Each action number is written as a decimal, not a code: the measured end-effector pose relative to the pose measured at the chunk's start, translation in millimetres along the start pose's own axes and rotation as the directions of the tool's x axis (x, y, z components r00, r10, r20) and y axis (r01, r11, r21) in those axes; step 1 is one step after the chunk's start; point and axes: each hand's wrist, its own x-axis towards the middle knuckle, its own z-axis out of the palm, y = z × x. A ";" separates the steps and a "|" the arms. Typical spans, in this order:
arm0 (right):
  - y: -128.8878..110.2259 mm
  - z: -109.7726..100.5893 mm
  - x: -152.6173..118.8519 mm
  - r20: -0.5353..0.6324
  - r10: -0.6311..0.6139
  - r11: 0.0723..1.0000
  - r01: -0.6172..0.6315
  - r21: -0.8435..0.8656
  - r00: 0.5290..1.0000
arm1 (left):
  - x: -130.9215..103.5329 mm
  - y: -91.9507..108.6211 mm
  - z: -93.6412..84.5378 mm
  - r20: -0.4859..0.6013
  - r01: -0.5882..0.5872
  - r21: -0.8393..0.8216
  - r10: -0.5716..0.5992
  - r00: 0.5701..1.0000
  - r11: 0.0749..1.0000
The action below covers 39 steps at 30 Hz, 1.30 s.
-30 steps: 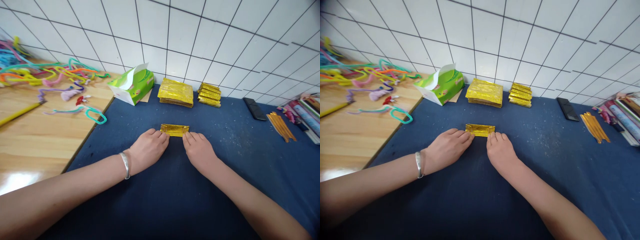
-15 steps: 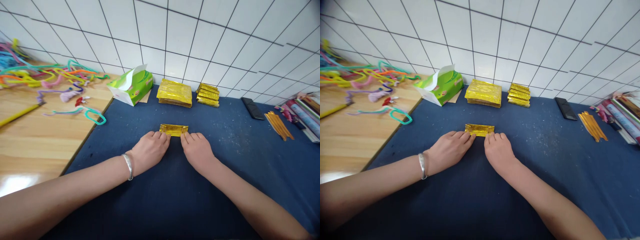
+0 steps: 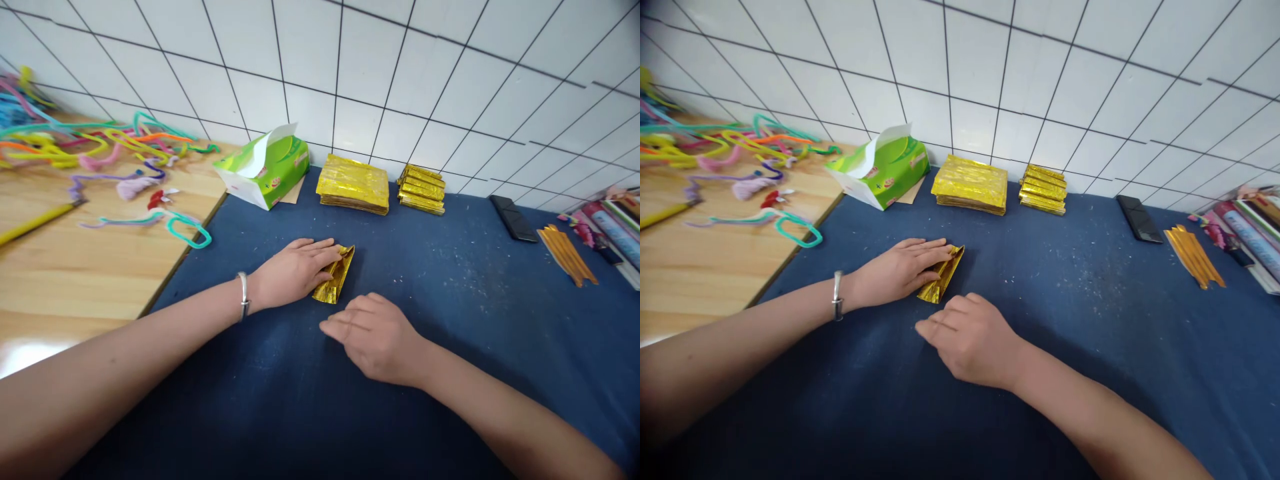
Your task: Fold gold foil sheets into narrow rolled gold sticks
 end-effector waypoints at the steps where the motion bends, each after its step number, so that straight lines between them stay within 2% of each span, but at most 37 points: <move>1: 5.8 -2.5 -0.4 -0.057 0.039 0.999 -0.038 0.019 0.998 | 1.5 -1.5 0.6 0.017 -0.021 -0.031 0.022 1.000 0.999; 4: 29.6 -7.3 -0.7 -0.202 0.181 0.983 -0.179 0.030 0.963 | 6.3 -2.9 1.5 0.052 -0.092 -0.101 0.098 0.994 0.991; 7: 53.4 -6.3 0.4 -0.094 0.303 0.952 -0.305 -0.011 0.948 | 9.7 -1.8 0.9 0.055 -0.143 -0.134 0.151 0.987 0.981; 10: 66.7 -3.3 2.0 0.067 0.329 0.944 -0.326 -0.050 0.942 | 10.0 -0.9 -2.2 0.031 -0.145 -0.145 0.151 0.988 0.979; 14: 70.1 -3.7 2.7 0.146 0.336 0.941 -0.325 -0.093 0.931 | 4.0 2.4 -12.5 0.032 -0.152 -0.093 0.156 0.987 0.984; 17: 69.7 -6.0 2.0 0.152 0.342 0.939 -0.329 -0.105 0.927 | -5.4 10.0 -25.5 0.100 -0.206 -0.010 0.206 0.973 0.978; 19: 69.7 -6.8 1.5 0.153 0.344 0.938 -0.331 -0.104 0.926 | -12.3 17.2 -34.6 0.151 -0.198 0.018 0.193 0.970 0.980; 22: 69.7 -7.0 1.2 0.142 0.353 0.934 -0.341 -0.105 0.925 | -20.2 28.4 -43.8 0.166 -0.159 0.039 0.151 0.975 0.986; 28: 70.7 -4.0 -2.1 0.102 0.379 0.923 -0.369 -0.107 0.920 | -23.7 41.8 -41.2 0.113 -0.101 0.140 0.086 0.990 0.985; 33: 73.4 0.4 -9.1 0.032 0.404 0.913 -0.400 -0.084 0.914 | -18.4 24.3 -33.9 0.078 -0.067 0.190 0.053 0.996 0.979; 36: 73.6 1.7 -10.9 0.007 0.396 0.913 -0.394 -0.103 0.918 | -15.7 6.9 -33.0 0.079 -0.054 0.129 0.044 0.996 0.990; 39: 73.6 3.1 -10.4 -0.009 0.389 0.914 -0.387 -0.119 0.921 | -15.9 -1.8 -33.7 0.100 -0.056 0.055 0.051 0.994 0.997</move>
